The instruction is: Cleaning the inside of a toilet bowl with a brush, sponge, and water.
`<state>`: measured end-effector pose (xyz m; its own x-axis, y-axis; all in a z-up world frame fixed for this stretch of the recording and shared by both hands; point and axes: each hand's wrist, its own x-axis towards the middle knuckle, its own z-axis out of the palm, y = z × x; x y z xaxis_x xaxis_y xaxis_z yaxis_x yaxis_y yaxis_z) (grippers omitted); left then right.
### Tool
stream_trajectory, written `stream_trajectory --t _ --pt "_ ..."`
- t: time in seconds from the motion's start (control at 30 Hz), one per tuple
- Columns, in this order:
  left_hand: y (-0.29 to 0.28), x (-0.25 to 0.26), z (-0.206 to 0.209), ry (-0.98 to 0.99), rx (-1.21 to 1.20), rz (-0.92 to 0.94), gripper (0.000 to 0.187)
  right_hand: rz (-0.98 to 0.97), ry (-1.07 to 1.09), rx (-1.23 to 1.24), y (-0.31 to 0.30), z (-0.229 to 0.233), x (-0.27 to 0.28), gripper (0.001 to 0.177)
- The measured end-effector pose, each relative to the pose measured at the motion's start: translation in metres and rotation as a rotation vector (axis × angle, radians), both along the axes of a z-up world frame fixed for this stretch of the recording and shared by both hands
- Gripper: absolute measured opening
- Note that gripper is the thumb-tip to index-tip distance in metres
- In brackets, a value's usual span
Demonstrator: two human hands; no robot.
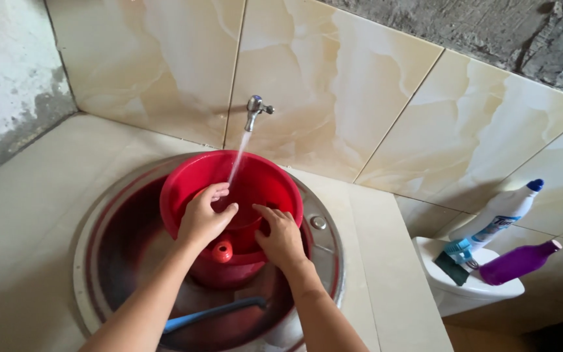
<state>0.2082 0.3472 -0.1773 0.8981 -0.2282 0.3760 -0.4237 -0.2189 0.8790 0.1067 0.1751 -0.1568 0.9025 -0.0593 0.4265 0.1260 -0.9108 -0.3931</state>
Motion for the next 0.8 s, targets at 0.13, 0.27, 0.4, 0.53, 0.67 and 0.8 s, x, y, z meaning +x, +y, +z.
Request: stream_trajectory --t 0.13,0.27,0.4,0.53,0.67,0.8 --pt "0.001 -0.001 0.004 -0.005 0.000 -0.008 0.052 -0.008 0.021 0.007 -0.002 -0.002 0.002 0.065" --pt "0.002 -0.005 0.011 0.049 0.065 -0.005 0.051 -0.014 0.030 0.028 -0.003 -0.004 0.002 0.065" --pt "-0.001 0.005 -0.002 0.073 0.059 -0.022 0.051 0.006 0.005 0.000 -0.002 0.000 0.004 0.064" --pt "-0.004 0.023 -0.031 0.020 0.030 -0.068 0.053 0.043 0.032 0.079 0.001 0.012 -0.002 0.064" --pt "-0.008 0.014 -0.003 -0.050 0.116 -0.103 0.055 0.201 0.114 0.649 -0.008 0.035 -0.005 0.057" --pt "-0.057 -0.005 0.041 -0.072 0.230 -0.177 0.055 0.124 -0.084 0.627 -0.065 0.030 -0.016 0.042"
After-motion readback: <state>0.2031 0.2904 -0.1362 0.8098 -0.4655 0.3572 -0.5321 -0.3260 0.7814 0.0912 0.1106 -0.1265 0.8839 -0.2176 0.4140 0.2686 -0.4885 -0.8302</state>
